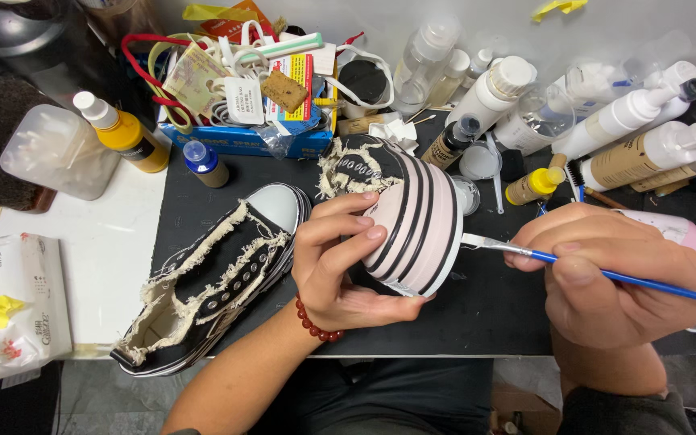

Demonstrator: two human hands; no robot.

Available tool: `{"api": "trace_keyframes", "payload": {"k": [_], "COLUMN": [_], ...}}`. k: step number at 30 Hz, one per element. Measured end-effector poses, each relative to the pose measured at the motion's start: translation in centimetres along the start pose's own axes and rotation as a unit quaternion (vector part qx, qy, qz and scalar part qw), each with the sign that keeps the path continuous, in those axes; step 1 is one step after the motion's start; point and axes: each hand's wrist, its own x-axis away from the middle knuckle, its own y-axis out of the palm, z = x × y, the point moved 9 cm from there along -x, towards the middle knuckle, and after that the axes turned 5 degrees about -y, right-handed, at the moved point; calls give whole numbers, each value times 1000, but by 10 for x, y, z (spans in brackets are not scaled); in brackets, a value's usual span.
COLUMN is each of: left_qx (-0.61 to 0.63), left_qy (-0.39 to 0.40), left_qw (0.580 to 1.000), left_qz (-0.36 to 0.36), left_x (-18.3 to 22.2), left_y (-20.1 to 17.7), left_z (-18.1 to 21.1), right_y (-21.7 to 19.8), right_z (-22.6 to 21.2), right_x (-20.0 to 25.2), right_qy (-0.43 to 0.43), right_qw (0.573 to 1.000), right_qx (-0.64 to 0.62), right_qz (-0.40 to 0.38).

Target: The person applies a liquid from a small container to the stripes on the midsole of a platform sneaker using a thin brush and then uses a hair dryer to dry the applied material.

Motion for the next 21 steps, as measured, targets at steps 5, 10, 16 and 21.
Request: {"api": "trace_keyframes", "payload": {"k": [5, 10, 16, 21], "left_qx": [-1, 0, -7, -10], "left_qy": [-3, -2, 0, -6], "left_qw": [1000, 1000, 1000, 1000], "left_qz": [3, 1, 3, 3], "left_x": [2, 2, 2, 2], "left_y": [1, 2, 1, 2], "left_z": [-1, -1, -1, 0], "right_y": [1, 5, 3, 2], "right_z": [2, 5, 12, 9], "right_x": [6, 3, 2, 3], "right_qy": [8, 0, 1, 4], "right_qw": [999, 999, 998, 997], "right_qx": [-40, -33, -43, -80], "right_qz": [6, -16, 47, 22]}}
